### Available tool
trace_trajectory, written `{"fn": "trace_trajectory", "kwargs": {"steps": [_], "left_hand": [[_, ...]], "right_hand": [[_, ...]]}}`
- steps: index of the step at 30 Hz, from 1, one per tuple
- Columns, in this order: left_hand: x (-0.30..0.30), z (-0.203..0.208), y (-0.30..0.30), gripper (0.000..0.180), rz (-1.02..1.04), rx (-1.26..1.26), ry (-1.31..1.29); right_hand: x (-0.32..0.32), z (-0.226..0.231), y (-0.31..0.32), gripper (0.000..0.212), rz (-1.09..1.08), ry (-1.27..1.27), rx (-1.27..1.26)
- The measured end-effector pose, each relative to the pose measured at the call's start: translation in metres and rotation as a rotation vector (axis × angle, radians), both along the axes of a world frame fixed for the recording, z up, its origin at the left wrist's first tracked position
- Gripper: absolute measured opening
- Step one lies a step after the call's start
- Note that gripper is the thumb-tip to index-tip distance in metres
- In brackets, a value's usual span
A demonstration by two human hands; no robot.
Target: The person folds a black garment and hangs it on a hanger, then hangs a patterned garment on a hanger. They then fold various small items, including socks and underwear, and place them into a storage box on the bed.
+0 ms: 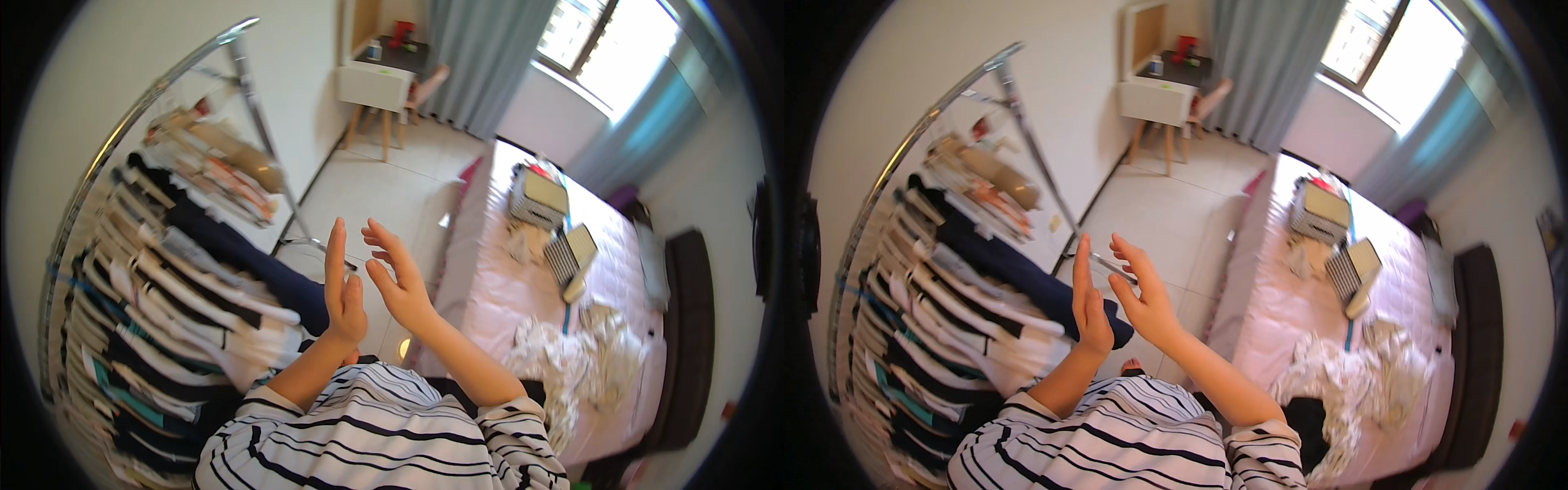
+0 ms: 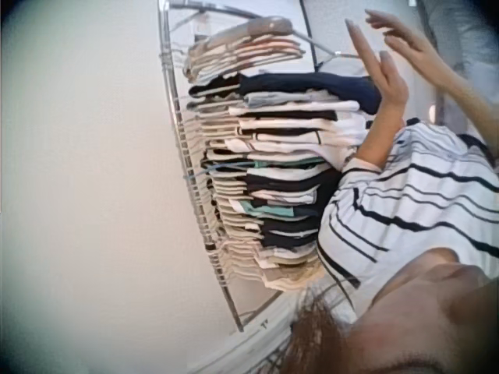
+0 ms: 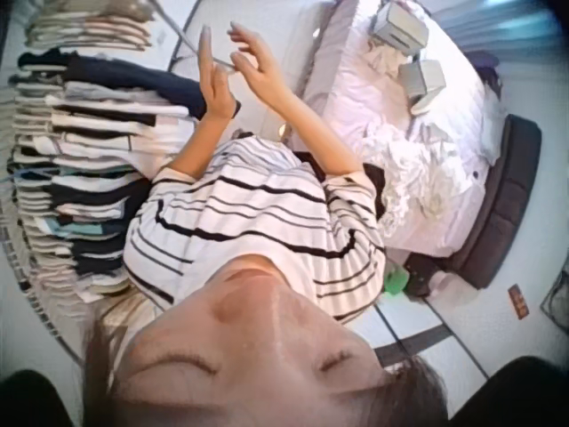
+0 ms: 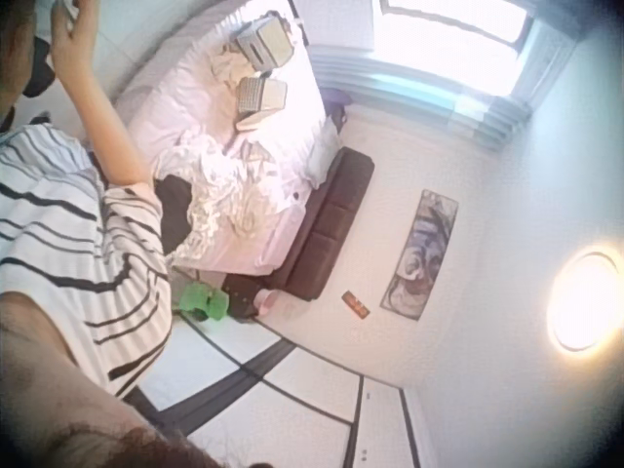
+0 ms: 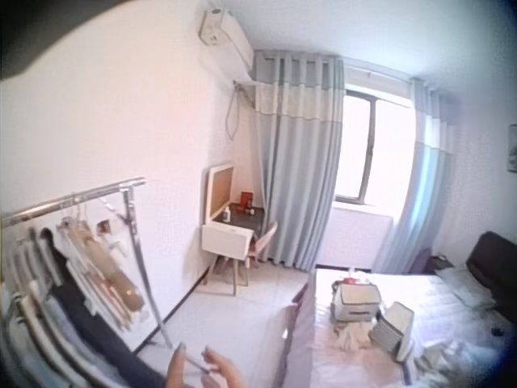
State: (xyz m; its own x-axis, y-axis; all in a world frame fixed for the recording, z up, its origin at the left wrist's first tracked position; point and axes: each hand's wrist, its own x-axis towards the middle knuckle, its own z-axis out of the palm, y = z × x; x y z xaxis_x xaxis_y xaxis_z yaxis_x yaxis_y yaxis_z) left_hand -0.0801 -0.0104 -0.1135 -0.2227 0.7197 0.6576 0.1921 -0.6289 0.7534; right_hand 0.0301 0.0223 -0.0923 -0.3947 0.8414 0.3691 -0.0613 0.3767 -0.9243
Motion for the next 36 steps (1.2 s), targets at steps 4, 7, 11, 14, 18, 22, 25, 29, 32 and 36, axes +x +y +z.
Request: {"fn": "trace_trajectory", "kwargs": {"steps": [4,7,11,14,18,22,25,29,32,36], "left_hand": [[0.061,-0.010,0.005,0.054,-0.337,-0.127,0.086],[0.112,-0.028,-0.002,0.050,-0.578,-0.214,0.145],[0.184,-0.059,-0.025,0.045,-0.835,-0.335,0.258],[0.236,-0.091,-0.049,0.043,-1.008,-0.465,0.326],[0.297,-0.133,-0.089,0.040,-1.214,-0.557,0.444],[0.342,-0.173,-0.134,0.038,-1.402,-0.645,0.512],[0.362,-0.216,-0.158,0.039,-1.492,-0.764,0.545],[0.373,-0.274,-0.172,0.040,-1.517,-0.854,0.748],[0.387,-0.315,-0.163,0.054,-1.466,-0.906,0.860],[0.419,-0.401,-0.152,0.067,-1.348,-1.089,0.804]], "right_hand": [[0.080,-0.030,-0.025,0.052,-0.301,0.067,-0.092],[0.136,-0.061,-0.055,0.050,-0.550,0.189,-0.224],[0.201,-0.110,-0.109,0.050,-0.850,0.321,-0.352],[0.241,-0.140,-0.155,0.048,-1.059,0.361,-0.415],[0.281,-0.187,-0.214,0.046,-1.286,0.427,-0.480],[0.306,-0.234,-0.261,0.043,-1.429,0.558,-0.563],[0.314,-0.265,-0.283,0.042,-1.517,0.605,-0.612],[0.320,-0.325,-0.310,0.043,-1.577,0.601,-0.778],[0.329,-0.361,-0.322,0.044,-1.711,0.525,-0.883],[0.345,-0.393,-0.329,0.040,-1.821,0.570,-0.957]]}}
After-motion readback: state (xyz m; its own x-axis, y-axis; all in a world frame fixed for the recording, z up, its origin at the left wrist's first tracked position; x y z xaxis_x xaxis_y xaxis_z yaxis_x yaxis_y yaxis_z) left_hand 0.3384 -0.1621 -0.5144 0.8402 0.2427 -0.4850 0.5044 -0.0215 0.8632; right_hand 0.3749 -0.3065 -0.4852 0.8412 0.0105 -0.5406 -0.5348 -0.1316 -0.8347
